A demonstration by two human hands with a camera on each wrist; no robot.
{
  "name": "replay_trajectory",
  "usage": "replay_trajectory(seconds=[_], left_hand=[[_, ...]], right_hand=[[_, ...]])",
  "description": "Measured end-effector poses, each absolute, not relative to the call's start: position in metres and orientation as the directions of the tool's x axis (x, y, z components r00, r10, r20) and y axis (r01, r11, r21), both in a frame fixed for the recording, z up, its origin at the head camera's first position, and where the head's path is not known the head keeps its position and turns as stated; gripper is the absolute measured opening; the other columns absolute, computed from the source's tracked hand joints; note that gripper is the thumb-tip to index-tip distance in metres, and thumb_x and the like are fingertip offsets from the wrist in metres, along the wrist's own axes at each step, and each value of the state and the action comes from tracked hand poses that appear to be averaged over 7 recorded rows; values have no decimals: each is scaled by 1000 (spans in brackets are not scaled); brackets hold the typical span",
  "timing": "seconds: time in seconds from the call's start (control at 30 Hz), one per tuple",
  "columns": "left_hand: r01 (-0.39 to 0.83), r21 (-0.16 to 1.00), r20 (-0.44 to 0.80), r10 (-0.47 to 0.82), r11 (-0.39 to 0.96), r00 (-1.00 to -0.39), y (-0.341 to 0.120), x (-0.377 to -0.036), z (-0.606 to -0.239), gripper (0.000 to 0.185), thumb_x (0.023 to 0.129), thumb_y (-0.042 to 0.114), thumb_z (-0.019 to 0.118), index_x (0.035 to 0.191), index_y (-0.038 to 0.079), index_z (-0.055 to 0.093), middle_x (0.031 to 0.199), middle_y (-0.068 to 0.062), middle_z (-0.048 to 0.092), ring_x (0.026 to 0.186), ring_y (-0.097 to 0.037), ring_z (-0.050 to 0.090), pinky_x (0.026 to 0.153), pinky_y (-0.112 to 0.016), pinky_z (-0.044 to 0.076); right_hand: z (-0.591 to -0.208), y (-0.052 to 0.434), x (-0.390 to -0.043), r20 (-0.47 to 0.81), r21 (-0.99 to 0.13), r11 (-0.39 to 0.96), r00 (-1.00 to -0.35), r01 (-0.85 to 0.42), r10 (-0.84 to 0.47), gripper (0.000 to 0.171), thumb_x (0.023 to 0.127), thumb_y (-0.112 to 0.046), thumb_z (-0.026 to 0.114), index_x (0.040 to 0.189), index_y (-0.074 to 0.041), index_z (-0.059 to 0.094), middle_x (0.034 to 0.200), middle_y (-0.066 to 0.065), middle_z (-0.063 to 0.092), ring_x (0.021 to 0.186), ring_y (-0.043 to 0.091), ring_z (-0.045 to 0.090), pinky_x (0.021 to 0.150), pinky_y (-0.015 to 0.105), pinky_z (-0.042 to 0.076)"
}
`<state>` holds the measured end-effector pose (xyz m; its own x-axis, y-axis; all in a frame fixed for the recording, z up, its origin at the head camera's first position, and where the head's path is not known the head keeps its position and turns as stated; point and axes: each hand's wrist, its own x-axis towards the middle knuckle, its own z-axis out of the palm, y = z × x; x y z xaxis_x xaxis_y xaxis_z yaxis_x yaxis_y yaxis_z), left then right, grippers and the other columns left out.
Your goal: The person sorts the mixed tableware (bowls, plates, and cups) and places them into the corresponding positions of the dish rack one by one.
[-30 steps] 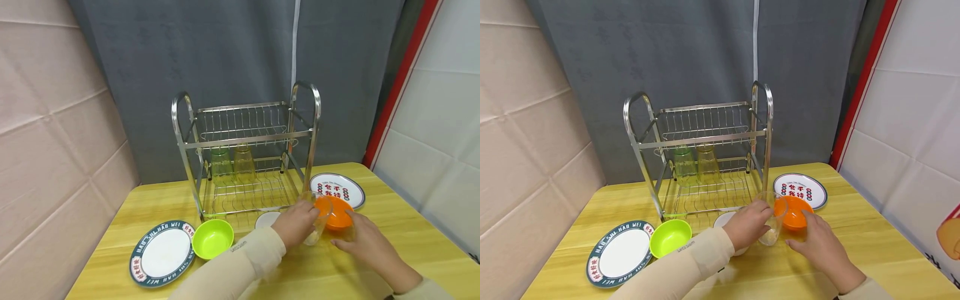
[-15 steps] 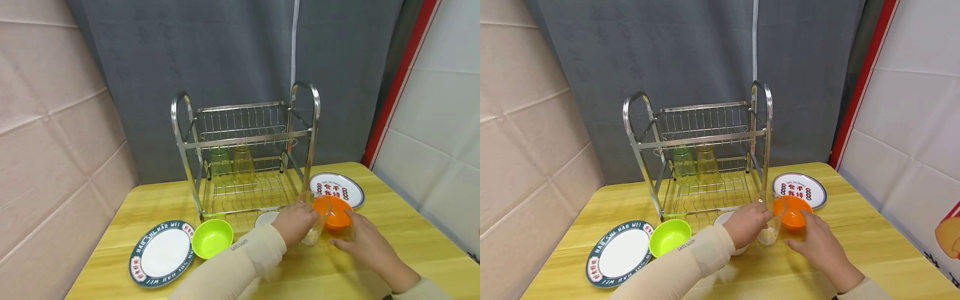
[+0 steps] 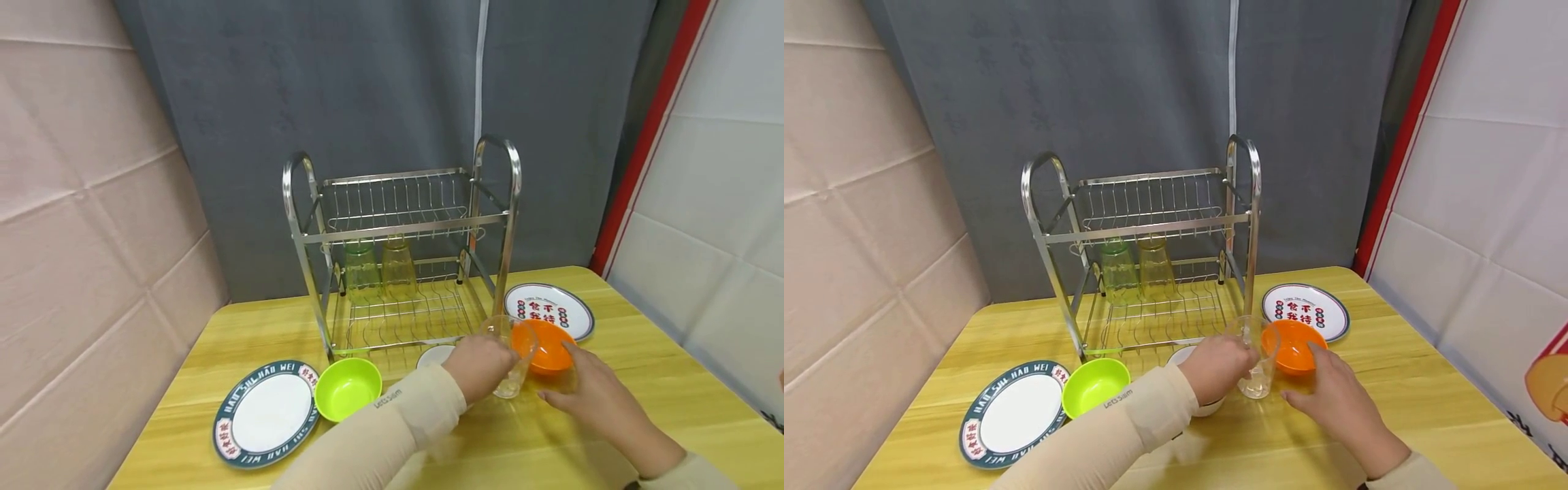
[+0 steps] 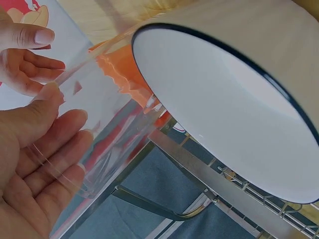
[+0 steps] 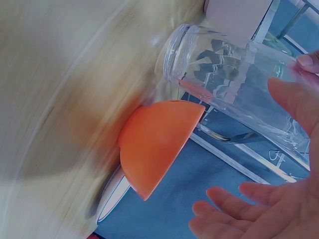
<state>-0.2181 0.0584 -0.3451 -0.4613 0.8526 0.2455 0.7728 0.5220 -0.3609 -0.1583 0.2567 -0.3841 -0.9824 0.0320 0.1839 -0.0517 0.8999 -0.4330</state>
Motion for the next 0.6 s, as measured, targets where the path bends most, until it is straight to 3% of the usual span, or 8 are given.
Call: replay_trajectory(seconds=[0.6], left_hand=[[809, -324, 276, 867, 490, -415, 53, -220, -352, 9, 86, 20, 71, 91, 28, 71, 83, 17, 69, 74, -2, 58, 66, -13, 46]], right_hand=[[-385, 258, -156, 183, -446, 894, -982, -42, 46, 102, 72, -41, 83, 138, 18, 33, 134, 44, 37, 118, 60, 39, 92, 71, 35]])
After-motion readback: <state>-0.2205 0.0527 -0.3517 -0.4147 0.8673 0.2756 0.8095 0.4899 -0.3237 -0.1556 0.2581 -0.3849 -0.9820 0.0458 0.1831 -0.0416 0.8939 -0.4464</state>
